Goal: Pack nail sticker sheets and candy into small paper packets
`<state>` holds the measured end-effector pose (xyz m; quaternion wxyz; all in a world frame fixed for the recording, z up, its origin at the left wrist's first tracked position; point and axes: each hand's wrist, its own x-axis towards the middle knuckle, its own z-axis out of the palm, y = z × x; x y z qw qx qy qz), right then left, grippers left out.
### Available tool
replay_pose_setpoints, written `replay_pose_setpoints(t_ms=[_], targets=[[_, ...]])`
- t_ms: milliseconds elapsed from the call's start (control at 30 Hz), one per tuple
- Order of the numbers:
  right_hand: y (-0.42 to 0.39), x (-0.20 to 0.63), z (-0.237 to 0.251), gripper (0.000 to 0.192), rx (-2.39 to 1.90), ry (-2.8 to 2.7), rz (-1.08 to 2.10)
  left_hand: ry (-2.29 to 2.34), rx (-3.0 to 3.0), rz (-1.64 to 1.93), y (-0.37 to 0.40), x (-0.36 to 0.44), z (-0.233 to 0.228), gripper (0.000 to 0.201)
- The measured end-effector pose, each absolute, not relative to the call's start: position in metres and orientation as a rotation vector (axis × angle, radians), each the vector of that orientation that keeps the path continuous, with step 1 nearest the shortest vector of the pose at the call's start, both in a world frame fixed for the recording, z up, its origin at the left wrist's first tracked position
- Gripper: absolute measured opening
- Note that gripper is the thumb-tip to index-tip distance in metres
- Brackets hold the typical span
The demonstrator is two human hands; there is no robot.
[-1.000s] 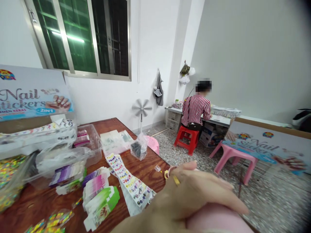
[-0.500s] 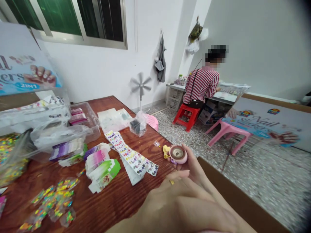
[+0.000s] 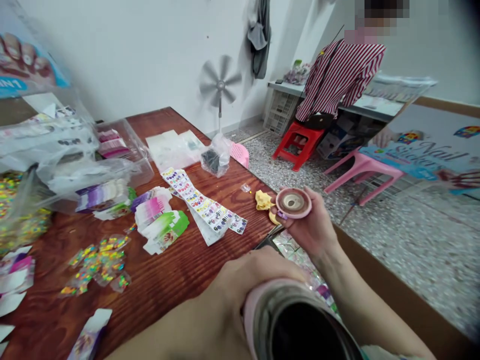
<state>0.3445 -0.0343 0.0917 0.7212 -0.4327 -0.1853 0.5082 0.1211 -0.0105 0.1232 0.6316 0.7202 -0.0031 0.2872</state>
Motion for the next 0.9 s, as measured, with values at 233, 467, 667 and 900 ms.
replay_pose_setpoints(t_ms=[233,467,667,900], targets=[[-0.067,0.343,0.136,0.054,-0.882,-1.403,0.591,0.295,1.554,0.649,0.003,0.141,0.096,0.071],[-0.056,0.339,0.169,0.058,-0.913,-2.29,0.286,0.363,1.565,0.671,0.012,0.149,0.076,0.071],[-0.045,0.346,0.173,0.052,-0.863,-2.373,0.565,0.359,1.607,0.679,0.015,0.148,0.073,0.072],[-0.045,0.345,0.175,0.057,-0.909,-2.385,0.584,0.361,1.602,0.699,0.015,0.148,0.069,0.076]])
